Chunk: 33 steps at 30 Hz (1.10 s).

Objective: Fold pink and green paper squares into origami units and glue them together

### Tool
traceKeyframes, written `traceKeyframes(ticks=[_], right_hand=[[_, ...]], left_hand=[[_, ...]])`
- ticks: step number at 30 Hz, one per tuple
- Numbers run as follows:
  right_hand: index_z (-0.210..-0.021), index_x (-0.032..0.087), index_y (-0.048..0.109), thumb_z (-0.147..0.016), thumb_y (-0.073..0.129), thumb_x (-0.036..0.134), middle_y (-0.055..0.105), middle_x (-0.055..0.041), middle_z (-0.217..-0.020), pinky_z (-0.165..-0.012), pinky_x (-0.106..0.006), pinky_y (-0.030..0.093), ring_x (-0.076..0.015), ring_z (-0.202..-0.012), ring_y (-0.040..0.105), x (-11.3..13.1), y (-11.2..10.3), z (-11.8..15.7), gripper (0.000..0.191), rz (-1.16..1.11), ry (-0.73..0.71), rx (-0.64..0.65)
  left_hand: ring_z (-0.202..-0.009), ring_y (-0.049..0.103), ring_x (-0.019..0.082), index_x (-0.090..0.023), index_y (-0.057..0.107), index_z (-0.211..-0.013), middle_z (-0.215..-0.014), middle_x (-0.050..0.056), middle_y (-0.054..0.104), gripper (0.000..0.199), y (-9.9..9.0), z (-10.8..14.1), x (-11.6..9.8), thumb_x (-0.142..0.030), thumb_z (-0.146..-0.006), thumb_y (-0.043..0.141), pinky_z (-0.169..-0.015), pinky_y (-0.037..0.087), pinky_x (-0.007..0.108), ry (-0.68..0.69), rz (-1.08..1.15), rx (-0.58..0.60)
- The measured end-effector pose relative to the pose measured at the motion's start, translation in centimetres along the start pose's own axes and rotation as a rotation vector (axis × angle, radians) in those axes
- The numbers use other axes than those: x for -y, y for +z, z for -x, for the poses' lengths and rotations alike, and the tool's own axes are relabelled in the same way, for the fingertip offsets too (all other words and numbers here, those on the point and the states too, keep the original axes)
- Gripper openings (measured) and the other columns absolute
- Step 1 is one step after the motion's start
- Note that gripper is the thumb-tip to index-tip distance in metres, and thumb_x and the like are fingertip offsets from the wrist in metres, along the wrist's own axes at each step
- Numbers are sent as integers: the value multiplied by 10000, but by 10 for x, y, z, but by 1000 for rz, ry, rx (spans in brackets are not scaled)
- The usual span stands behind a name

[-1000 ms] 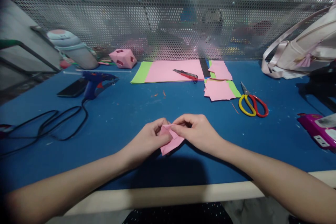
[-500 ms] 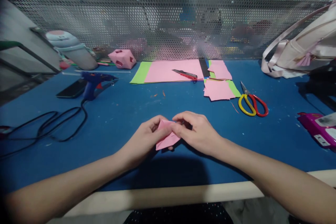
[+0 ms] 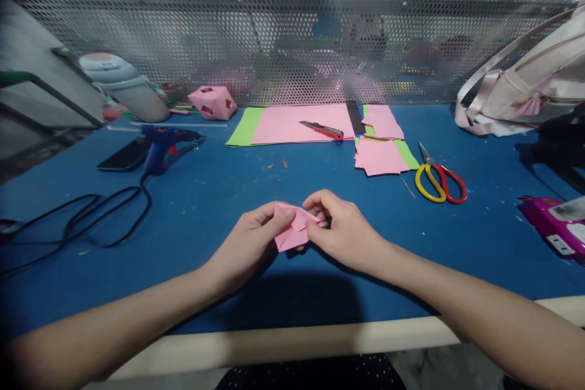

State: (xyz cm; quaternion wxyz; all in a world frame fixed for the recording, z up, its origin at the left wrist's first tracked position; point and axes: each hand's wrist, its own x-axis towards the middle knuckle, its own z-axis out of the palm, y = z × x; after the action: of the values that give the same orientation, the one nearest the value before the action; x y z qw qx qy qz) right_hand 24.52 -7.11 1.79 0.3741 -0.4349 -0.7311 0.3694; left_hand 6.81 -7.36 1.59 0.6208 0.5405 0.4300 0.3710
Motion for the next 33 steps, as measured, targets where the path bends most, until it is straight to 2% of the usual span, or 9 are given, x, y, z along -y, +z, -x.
traceKeyframes(ticks=[5, 7, 15, 20, 24, 33], right_hand=[[-845, 176, 557, -825, 563, 222, 586, 23, -729, -598, -229, 430, -93, -648, 523, 2, -2, 0, 50, 29, 77, 12], [-782, 175, 564, -840, 554, 248, 580, 28, -689, -564, -222, 406, -87, -613, 505, 3, -3, 0, 94, 56, 83, 10], [-698, 167, 553, -819, 552, 185, 578, 29, -643, -562, -222, 392, -86, -595, 514, 4, -2, 0, 123, 122, 35, -36], [-710, 168, 544, -825, 553, 214, 562, 36, -642, -563, -218, 382, -83, -595, 500, 4, -3, 0, 124, 144, 40, 12], [-724, 171, 561, -874, 511, 255, 566, 37, -650, -560, -213, 367, -82, -607, 491, 4, -4, 0, 179, 137, 80, 68], [-696, 174, 523, -893, 490, 237, 538, 49, -635, -571, -217, 345, -72, -591, 473, 2, -4, 1, 210, 198, 38, 9]], left_hand=[[-658, 570, 140, -138, 620, -887, -725, 39, 633, 314, 0, 0, 1, -429, -882, 502, -631, 431, 263, -4, -78, -30], [-675, 557, 136, -138, 625, -864, -731, 34, 628, 314, 0, 0, 1, -431, -876, 512, -640, 421, 258, 3, -121, -57], [-819, 552, 149, -177, 671, -911, -873, 27, 665, 253, -2, 1, -3, -394, -855, 553, -747, 420, 256, 54, -180, -82], [-693, 504, 118, -164, 669, -813, -738, -1, 614, 293, -2, 1, -4, -434, -840, 558, -625, 388, 220, 29, -247, -124], [-680, 496, 112, -156, 668, -790, -725, -3, 608, 294, -1, 1, -4, -425, -837, 562, -614, 377, 215, 28, -276, -124], [-685, 503, 127, -159, 652, -790, -735, 3, 602, 242, -1, 1, -4, -386, -816, 572, -629, 395, 233, 22, -246, -93]])
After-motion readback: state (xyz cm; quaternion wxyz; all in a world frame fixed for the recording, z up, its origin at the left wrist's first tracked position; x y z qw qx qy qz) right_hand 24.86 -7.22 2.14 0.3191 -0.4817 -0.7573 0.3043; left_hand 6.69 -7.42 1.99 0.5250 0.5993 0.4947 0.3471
